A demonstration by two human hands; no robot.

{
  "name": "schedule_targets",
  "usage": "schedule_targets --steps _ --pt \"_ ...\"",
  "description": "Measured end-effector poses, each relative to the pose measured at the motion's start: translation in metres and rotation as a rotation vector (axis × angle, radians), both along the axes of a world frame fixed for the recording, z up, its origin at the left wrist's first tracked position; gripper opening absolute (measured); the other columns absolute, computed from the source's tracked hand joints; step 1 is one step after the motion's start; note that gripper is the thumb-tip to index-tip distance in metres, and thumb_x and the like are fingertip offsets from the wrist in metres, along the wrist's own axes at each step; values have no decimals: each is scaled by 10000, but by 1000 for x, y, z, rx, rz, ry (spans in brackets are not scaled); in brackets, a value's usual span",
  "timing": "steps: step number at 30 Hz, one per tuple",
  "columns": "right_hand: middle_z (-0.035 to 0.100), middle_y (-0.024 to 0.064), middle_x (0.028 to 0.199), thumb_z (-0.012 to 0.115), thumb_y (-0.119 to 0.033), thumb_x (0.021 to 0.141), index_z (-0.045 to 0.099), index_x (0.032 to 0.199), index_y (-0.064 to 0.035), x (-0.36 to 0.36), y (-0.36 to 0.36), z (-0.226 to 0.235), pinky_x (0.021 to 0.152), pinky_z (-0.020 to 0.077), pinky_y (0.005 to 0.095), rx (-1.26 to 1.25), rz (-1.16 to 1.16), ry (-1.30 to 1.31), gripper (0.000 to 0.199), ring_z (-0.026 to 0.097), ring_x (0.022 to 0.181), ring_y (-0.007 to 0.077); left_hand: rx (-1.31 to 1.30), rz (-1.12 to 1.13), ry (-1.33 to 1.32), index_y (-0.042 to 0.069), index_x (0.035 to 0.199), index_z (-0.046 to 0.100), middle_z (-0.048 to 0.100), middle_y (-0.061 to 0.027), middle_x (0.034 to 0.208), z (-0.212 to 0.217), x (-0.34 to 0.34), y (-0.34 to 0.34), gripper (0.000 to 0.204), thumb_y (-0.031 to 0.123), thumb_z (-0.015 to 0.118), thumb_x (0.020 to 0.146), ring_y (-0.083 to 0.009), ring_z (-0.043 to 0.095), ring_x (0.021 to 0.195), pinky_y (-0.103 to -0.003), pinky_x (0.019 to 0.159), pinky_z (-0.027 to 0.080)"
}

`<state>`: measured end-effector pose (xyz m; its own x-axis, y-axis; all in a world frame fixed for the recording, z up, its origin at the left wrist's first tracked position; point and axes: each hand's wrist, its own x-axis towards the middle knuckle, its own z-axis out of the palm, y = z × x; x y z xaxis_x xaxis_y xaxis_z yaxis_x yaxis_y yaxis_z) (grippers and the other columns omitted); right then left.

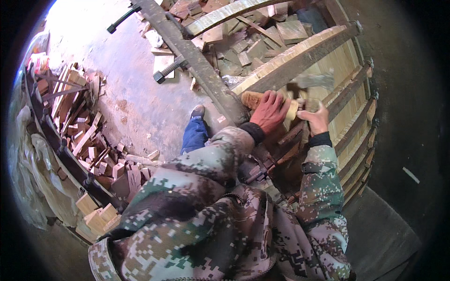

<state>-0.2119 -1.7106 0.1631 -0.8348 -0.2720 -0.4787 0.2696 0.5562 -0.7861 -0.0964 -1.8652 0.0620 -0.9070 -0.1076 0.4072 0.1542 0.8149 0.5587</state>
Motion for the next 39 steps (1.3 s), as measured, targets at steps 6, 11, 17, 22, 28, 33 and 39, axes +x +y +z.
schedule_targets --steps 6,11,17,22,28,33,39 --pt "716 154 1021 700 108 743 583 1223 41 -3 22 14 768 595 357 -143 -289 3 498 719 849 256 158 398 -194 11 1223 558 487 -159 1033 -5 -30 4 422 158 576 827 -335 494 1031 -448 856 406" --pt "694 148 856 717 69 741 598 1119 43 -14 22 10 573 555 328 -32 -324 -135 397 670 657 218 91 508 -187 48 1250 556 507 -183 1133 -23 -28 5 409 166 572 859 -375 488 1181 -512 995 381" --pt "660 81 749 763 53 708 577 1167 27 -29 -3 -20 526 518 334 320 85 -199 496 623 554 192 127 445 -251 34 1340 517 500 -222 1171 -22 -16 7 480 134 555 872 -396 496 1144 -488 990 404" --pt "642 72 703 709 95 669 581 1161 31 -28 -7 -26 495 493 321 296 35 -218 512 613 537 179 199 430 -245 28 1379 509 498 -208 1131 -6 -10 -4 536 136 569 858 -384 495 1105 -480 974 403" --pt "651 80 737 699 82 677 607 1081 25 3 -26 -11 494 476 321 317 31 -38 418 601 533 180 352 409 -164 1 1346 532 512 -282 1283 27 4 -17 623 112 652 745 -452 459 1255 -516 1068 358" --pt "692 90 894 748 -22 739 614 1085 22 101 -48 -8 633 549 351 294 44 134 374 669 745 186 900 53 -75 3 1311 556 573 -209 1256 42 105 -18 536 254 727 869 -379 559 1193 -450 1040 442" --pt "687 266 1030 754 -212 810 560 1250 42 280 -66 -49 866 556 461 81 818 141 543 696 986 403 1783 549 -462 -16 1093 622 688 -92 1018 12 258 -3 261 187 703 951 -185 659 922 -373 838 541"
